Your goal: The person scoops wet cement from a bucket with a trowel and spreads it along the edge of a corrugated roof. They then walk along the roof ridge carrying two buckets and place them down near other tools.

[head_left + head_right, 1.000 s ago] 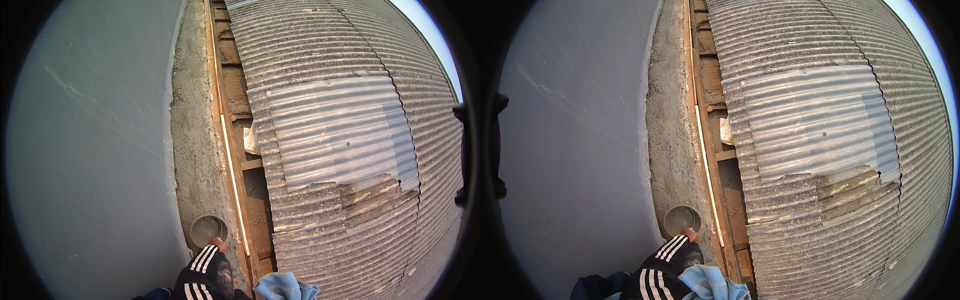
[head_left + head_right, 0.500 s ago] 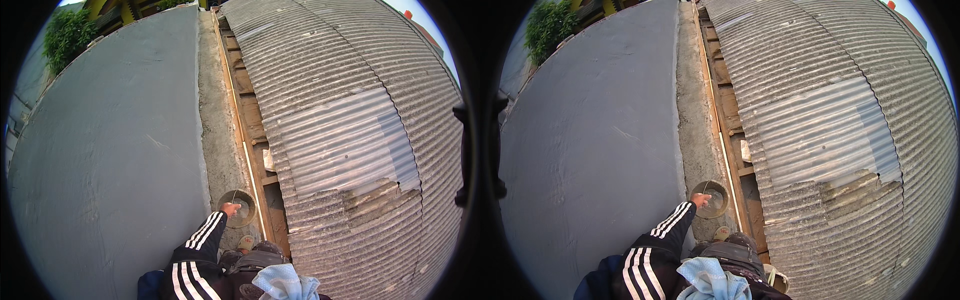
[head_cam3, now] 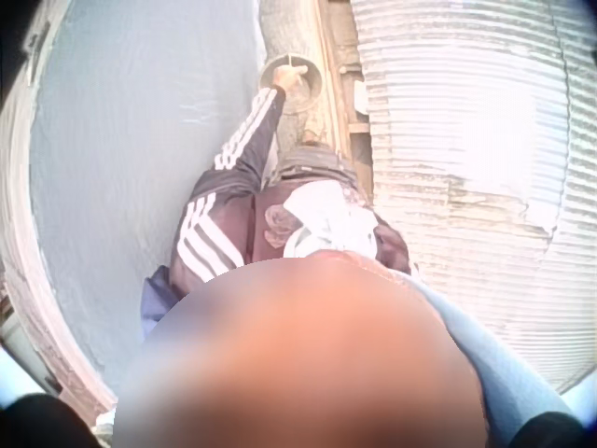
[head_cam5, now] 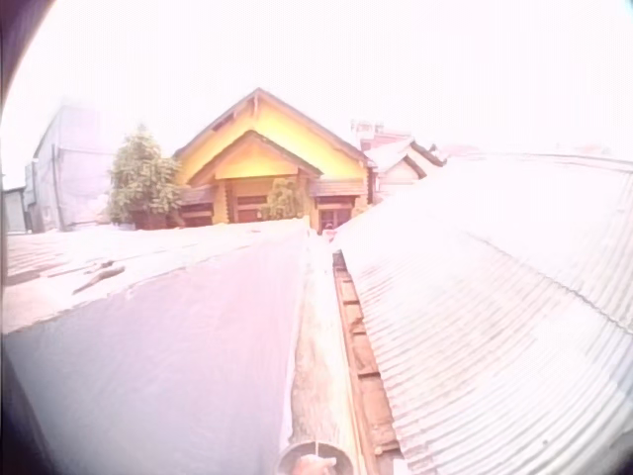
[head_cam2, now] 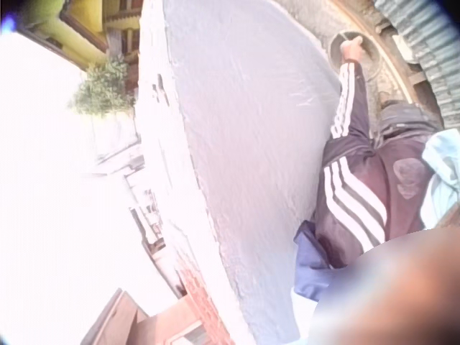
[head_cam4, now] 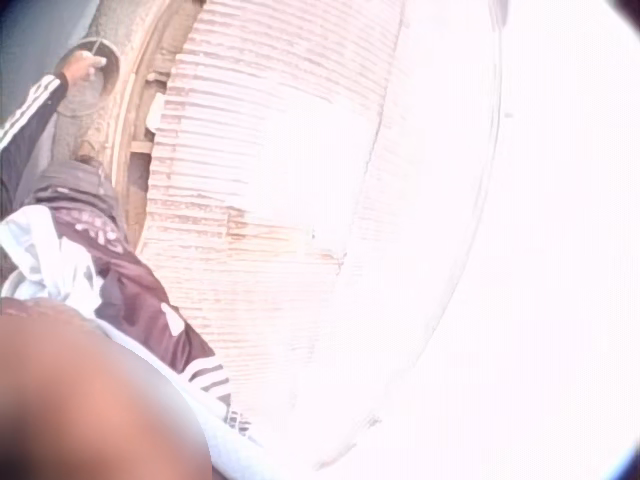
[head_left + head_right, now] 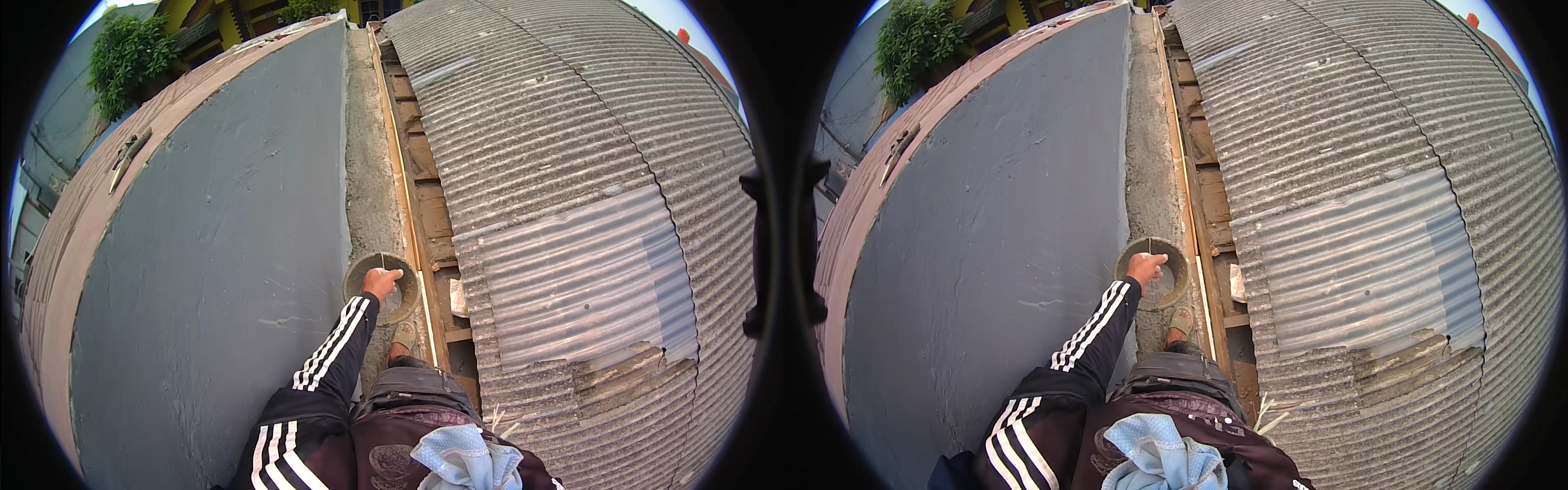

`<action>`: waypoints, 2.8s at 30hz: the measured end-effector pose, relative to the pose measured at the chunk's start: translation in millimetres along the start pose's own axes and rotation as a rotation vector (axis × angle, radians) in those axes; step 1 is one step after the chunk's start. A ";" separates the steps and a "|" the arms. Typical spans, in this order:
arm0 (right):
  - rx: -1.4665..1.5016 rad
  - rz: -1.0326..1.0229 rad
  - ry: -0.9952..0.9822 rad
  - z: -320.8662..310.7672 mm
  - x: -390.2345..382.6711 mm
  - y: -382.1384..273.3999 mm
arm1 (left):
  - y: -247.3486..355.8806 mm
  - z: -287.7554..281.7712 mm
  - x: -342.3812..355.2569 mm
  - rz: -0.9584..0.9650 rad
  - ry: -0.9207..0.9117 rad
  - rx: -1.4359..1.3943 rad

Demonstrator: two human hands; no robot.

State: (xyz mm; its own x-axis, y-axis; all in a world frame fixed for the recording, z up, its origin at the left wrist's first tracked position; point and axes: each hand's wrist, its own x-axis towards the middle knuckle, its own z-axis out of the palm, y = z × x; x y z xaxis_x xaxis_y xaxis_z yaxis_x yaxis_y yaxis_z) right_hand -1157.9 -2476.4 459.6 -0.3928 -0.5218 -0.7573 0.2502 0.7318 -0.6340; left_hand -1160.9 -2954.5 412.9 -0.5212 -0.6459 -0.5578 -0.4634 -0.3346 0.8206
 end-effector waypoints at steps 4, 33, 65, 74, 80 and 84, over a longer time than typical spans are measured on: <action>-0.026 -0.012 -0.001 -31.8 63.7 -81.5 | 81.6 -11.7 53.0 -0.034 -0.043 -0.097; -0.077 0.247 0.128 -203.3 445.2 -464.8 | 612.3 -93.5 501.7 0.308 -0.053 -0.397; 0.150 0.563 0.287 -362.8 871.4 -857.1 | 1193.6 -578.8 818.6 0.831 0.063 -0.326; -0.116 0.288 0.221 -406.9 1012.9 -1021.7 | 1220.5 -691.1 1012.1 0.824 0.219 -0.345; -0.160 0.319 0.209 -431.8 1127.2 -1155.2 | 1266.3 -741.6 1118.9 0.778 0.324 -0.355; 0.150 0.496 0.306 -428.8 1181.6 -1218.5 | 1306.8 -753.9 1193.4 0.765 0.360 -0.360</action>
State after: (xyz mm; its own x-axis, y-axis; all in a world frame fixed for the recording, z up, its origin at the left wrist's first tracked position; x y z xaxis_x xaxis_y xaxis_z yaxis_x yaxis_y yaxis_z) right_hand -2306.3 -3796.7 404.6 -0.4282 0.0325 -0.9031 0.5820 0.7744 -0.2481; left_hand -1848.1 -4679.9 913.7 -0.3113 -0.9339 0.1761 0.1988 0.1172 0.9730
